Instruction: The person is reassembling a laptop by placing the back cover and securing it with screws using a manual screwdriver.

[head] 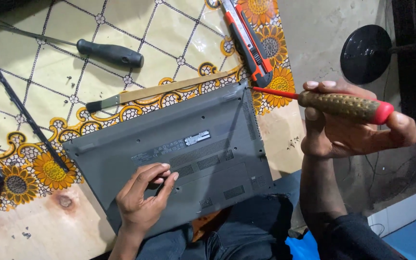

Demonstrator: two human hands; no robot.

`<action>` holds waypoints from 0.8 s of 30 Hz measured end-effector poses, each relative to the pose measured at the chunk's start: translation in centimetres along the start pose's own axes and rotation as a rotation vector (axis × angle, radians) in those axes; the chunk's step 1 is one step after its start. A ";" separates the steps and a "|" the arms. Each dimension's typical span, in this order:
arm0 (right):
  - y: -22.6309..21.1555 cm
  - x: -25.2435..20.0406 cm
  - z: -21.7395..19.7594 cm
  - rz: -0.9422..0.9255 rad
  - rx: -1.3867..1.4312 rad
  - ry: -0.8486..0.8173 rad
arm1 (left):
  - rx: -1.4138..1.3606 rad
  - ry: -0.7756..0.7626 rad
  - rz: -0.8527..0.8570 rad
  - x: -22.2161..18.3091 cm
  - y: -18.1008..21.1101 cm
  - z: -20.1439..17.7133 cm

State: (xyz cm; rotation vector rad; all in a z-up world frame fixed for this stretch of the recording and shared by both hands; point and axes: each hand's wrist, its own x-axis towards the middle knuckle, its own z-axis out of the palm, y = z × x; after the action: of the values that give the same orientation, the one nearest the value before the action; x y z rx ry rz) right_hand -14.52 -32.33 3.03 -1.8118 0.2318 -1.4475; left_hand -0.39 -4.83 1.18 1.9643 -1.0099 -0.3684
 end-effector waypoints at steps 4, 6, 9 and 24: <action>0.1 0.2 -0.1 -0.005 0.026 0.000 | -0.006 -0.021 -0.001 0.0 -0.1 -0.1; 0.1 0.7 -0.1 -0.064 -0.007 -0.072 | -0.003 -0.016 -0.013 -0.1 0.0 -0.1; -0.6 0.7 0.7 0.003 -0.035 -0.052 | -0.006 0.004 -0.017 0.0 0.1 0.0; -0.1 1.4 0.7 -0.147 0.070 -0.141 | -0.002 -0.008 -0.006 0.0 0.1 -0.2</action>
State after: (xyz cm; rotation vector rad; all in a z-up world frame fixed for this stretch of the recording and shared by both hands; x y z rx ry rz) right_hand -13.45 -32.78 4.10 -1.8970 -0.0234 -1.4015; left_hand -0.31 -4.75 1.35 1.9661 -1.0092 -0.3808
